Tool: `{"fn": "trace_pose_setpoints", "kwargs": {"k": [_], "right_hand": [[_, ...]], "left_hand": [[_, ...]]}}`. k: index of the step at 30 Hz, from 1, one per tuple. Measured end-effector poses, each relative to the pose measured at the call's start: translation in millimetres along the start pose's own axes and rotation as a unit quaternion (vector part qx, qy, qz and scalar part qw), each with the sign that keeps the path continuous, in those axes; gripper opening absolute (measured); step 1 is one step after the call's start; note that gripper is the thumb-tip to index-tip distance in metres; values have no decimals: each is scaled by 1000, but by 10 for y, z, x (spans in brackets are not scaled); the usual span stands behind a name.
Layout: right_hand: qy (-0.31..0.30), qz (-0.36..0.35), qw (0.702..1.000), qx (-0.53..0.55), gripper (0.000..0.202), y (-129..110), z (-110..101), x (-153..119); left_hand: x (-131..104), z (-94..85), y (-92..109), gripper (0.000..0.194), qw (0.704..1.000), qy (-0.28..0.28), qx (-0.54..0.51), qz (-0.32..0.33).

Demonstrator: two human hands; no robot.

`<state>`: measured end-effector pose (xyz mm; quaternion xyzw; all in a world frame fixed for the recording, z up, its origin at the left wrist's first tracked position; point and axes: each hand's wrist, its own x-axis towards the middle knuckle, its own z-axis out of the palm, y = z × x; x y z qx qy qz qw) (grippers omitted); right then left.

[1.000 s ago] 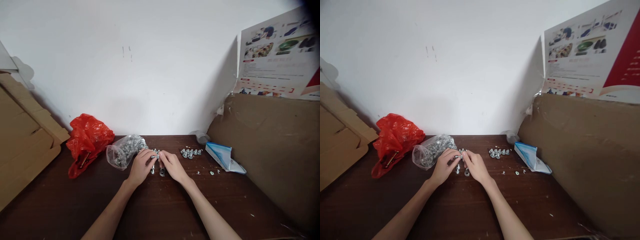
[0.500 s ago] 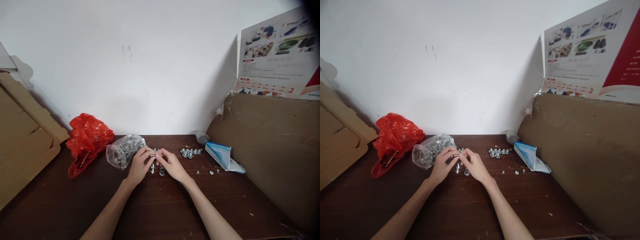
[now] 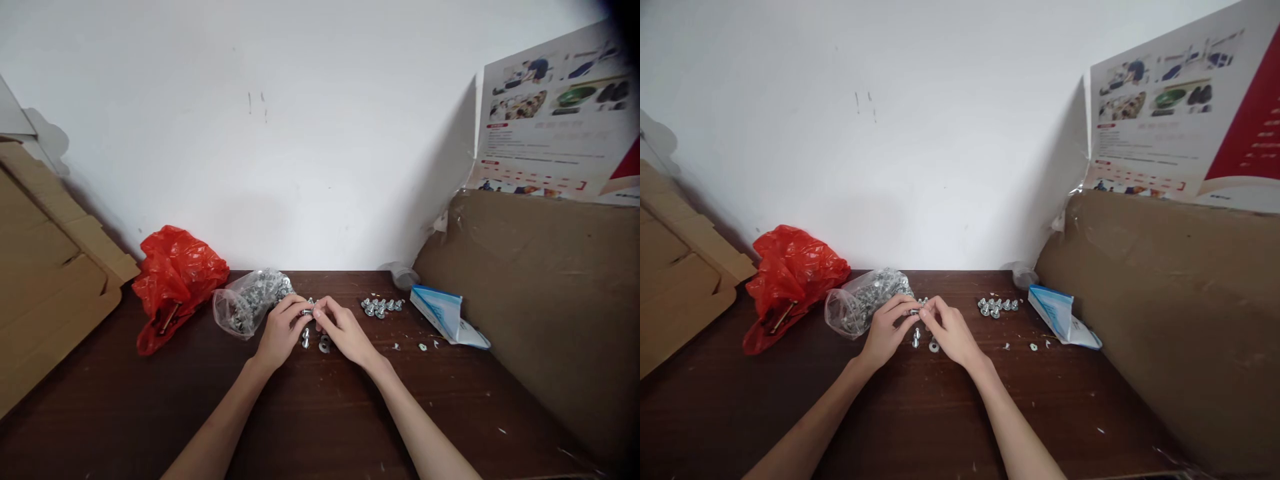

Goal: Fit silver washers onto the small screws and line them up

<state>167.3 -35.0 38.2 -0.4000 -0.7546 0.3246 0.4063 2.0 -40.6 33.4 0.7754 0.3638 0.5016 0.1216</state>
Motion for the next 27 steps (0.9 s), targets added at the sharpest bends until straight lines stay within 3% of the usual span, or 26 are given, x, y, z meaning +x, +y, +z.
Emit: {"fn": "trace_pose_setpoints", "kwargs": {"k": [3, 11, 18, 27], "right_hand": [[-7, -19, 1000, -9, 25, -16, 7, 2], [-9, -16, 999, -28, 48, 59, 24, 14], [22, -8, 1000, -22, 21, 7, -10, 15], [33, -35, 999, -16, 19, 56, 5, 40]], "left_hand": [[-9, 8, -17, 19, 1000, -3, -1, 7], [-31, 32, -42, 20, 1000, -15, -4, 1], [-23, 32, -47, 13, 999, 21, -18, -43], [-45, 66, -58, 18, 993, -5, -89, -76]]}}
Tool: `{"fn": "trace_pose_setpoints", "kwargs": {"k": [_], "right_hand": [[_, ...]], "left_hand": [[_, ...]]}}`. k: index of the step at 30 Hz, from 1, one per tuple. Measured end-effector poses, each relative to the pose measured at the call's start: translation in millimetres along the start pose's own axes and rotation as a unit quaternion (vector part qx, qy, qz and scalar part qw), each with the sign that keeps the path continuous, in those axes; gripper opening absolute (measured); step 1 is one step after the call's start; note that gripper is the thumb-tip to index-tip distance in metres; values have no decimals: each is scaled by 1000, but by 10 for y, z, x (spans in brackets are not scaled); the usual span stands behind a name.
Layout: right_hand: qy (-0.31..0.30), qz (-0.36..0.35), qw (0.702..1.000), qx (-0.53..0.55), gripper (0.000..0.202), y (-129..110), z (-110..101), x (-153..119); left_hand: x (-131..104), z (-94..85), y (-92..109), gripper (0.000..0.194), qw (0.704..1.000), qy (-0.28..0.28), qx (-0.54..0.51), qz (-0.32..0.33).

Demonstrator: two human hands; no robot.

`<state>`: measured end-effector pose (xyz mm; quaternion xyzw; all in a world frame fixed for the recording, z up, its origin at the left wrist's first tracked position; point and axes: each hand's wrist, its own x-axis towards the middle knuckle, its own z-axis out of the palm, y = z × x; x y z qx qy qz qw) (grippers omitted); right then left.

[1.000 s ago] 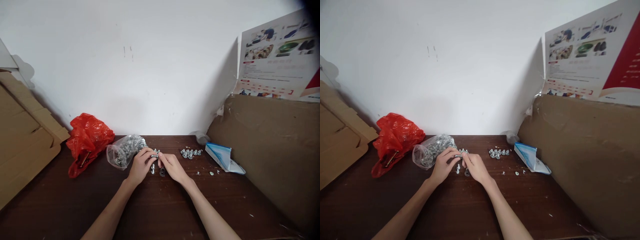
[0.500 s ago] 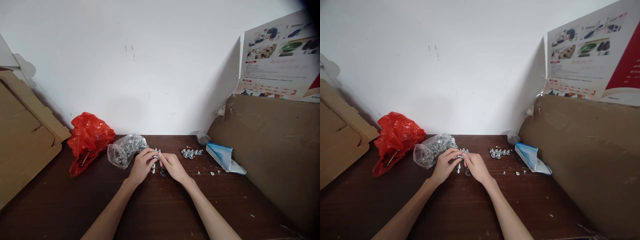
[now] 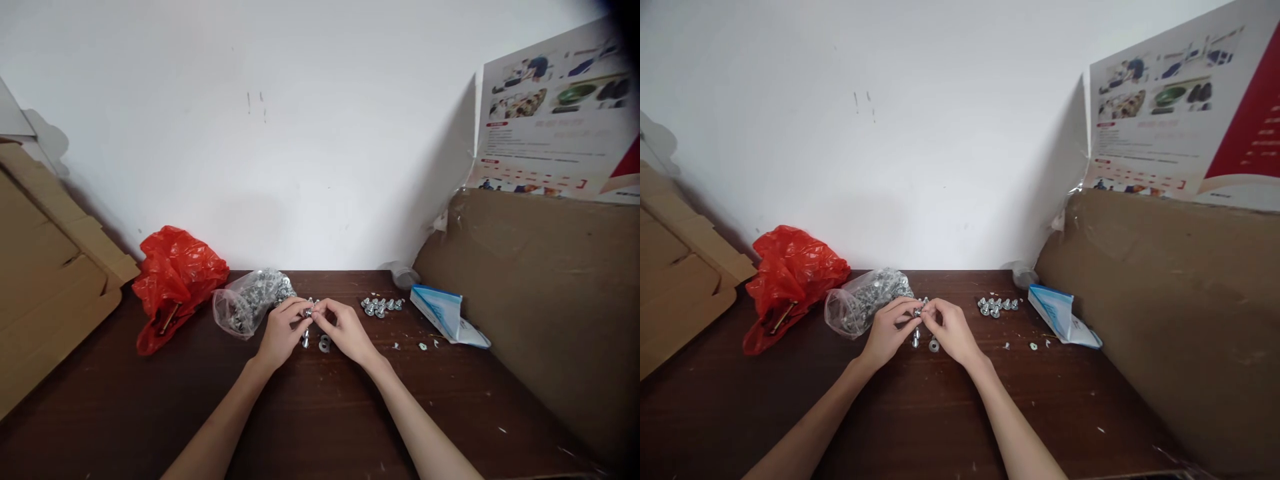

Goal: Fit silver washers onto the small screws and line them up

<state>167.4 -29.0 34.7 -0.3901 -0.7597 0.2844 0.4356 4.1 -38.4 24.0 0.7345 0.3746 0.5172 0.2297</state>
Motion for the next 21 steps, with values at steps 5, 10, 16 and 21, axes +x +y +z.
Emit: {"fn": "trace_pose_setpoints", "kwargs": {"k": [5, 10, 16, 21], "right_hand": [[28, -5, 999, -22, 17, 12, -15, 0], [36, -18, 999, -33, 14, 22, -7, -6], [34, -35, 998, -41, 13, 39, 4, -14], [24, -47, 998, -36, 13, 46, 1, -10]], "left_hand": [[7, 3, -3, 22, 1000, 3, -12, -12], [23, -6, 12, 24, 1000, 3, -16, -14], [37, -26, -4, 15, 999, 14, 18, -38], [30, -22, -33, 14, 998, 23, 3, -57]]}}
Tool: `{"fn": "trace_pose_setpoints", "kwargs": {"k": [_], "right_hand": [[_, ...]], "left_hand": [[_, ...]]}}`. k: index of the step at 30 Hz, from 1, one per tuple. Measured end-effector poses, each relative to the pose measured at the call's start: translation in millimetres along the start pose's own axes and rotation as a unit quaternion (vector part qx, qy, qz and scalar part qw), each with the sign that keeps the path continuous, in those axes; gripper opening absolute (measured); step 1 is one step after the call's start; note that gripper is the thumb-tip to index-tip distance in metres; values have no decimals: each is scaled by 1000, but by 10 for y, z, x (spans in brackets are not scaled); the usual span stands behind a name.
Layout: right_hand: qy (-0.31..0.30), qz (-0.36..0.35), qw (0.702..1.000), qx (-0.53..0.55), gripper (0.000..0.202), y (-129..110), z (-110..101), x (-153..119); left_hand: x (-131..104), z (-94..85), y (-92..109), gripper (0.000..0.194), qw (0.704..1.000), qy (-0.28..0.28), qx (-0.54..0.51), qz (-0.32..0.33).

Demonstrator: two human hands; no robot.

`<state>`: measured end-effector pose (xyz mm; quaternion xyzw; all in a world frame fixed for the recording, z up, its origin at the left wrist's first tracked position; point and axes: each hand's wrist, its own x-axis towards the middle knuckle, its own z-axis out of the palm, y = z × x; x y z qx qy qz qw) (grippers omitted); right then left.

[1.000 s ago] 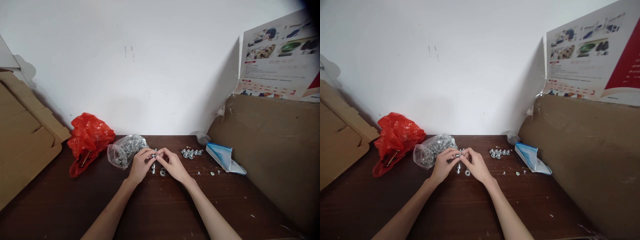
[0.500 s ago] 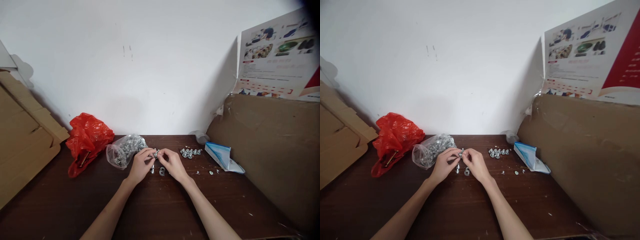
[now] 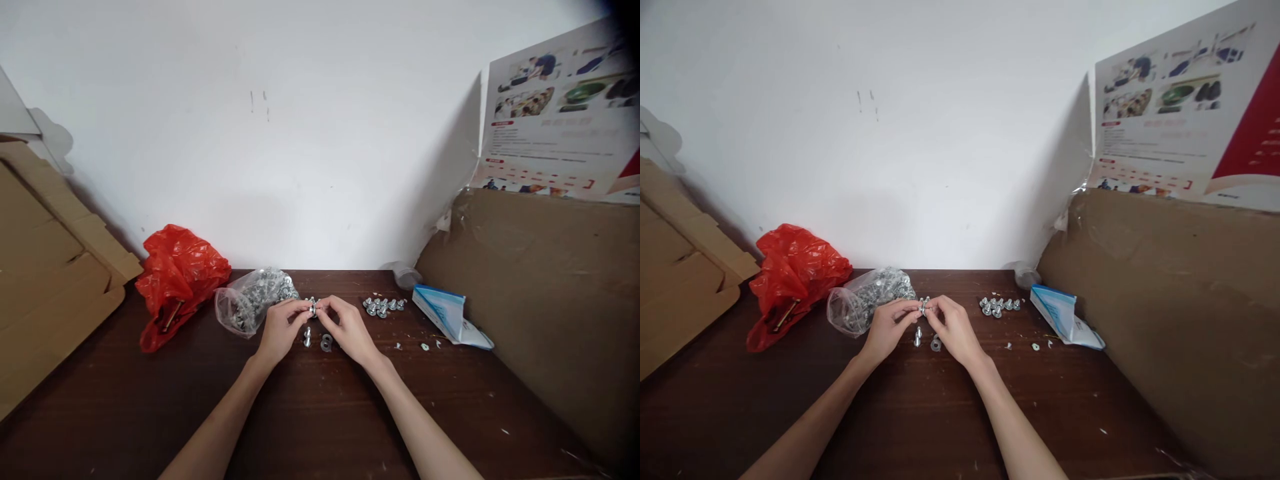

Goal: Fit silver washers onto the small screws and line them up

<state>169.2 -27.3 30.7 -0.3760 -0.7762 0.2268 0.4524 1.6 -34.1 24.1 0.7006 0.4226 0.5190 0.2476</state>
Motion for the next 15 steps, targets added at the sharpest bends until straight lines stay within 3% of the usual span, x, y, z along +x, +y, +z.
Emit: {"fn": "trace_pose_setpoints", "kwargs": {"k": [8, 15], "right_hand": [[10, -9, 1000, 0, 10, -10, -1, -3], [-5, 0, 1000, 1, 9, -27, -4, 0]], "left_hand": [[3, -28, 46, 18, 999, -11, 30, 35], [-10, -20, 70, 31, 997, -60, -10, 50]]}}
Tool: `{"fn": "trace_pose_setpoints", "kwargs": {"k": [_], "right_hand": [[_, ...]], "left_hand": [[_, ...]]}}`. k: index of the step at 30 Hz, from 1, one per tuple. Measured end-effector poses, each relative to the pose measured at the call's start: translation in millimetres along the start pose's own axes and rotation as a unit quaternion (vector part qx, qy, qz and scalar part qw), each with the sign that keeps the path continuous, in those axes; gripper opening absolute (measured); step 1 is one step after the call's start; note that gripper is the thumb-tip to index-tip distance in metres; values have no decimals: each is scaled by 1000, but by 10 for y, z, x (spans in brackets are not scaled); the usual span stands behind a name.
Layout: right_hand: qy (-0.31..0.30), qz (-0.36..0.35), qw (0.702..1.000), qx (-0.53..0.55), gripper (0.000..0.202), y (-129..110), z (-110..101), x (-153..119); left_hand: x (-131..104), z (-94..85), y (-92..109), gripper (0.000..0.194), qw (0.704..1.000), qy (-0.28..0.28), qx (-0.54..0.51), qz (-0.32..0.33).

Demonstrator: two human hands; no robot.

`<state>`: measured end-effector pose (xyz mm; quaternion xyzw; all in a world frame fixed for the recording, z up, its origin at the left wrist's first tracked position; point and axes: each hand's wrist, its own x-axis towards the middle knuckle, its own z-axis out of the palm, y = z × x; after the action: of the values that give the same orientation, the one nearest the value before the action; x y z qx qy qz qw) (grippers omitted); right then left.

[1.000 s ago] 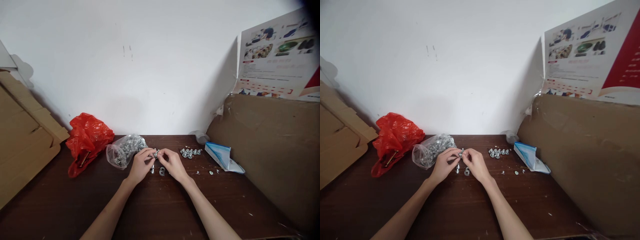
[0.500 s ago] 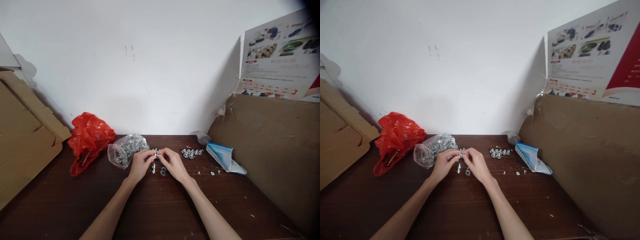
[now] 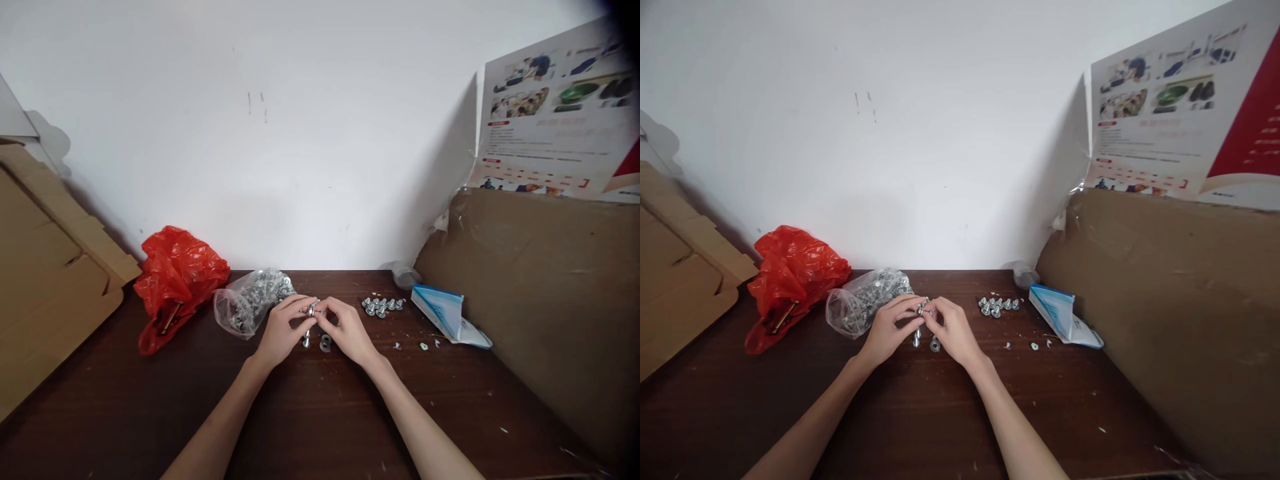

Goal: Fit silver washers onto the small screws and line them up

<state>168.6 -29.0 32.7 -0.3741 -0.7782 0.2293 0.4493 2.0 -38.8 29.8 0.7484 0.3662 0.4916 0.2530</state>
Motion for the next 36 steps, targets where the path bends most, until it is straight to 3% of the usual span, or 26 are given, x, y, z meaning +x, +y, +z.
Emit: {"fn": "trace_pose_setpoints", "kwargs": {"k": [6, 11, 16, 22, 26, 29, 36], "right_hand": [[-15, 23, 1000, 10, 12, -20, 2, 5], [-28, 58, 997, 45, 19, -50, -10, 12], [-46, 112, 981, 151, 26, -24, 39, 10], [-52, 143, 940, 307, 35, 61, 67, 15], [-50, 125, 960, 246, 26, 36, 41, 3], [-44, 117, 978, 168, 34, 10, 17, -2], [-41, 77, 991, 97, 29, -29, -25, 13]], "left_hand": [[-12, -12, 30, 30, 989, -8, 133, 71], [-3, -17, 55, 22, 983, 3, 163, 86], [-12, -27, 68, 16, 973, 12, 212, 85], [-14, -34, 64, 11, 970, 35, 230, 75], [-5, -37, 55, 12, 971, 45, 223, 70], [-5, -37, 58, 14, 970, 42, 226, 78], [-9, -33, 74, 15, 969, 30, 231, 79]]}}
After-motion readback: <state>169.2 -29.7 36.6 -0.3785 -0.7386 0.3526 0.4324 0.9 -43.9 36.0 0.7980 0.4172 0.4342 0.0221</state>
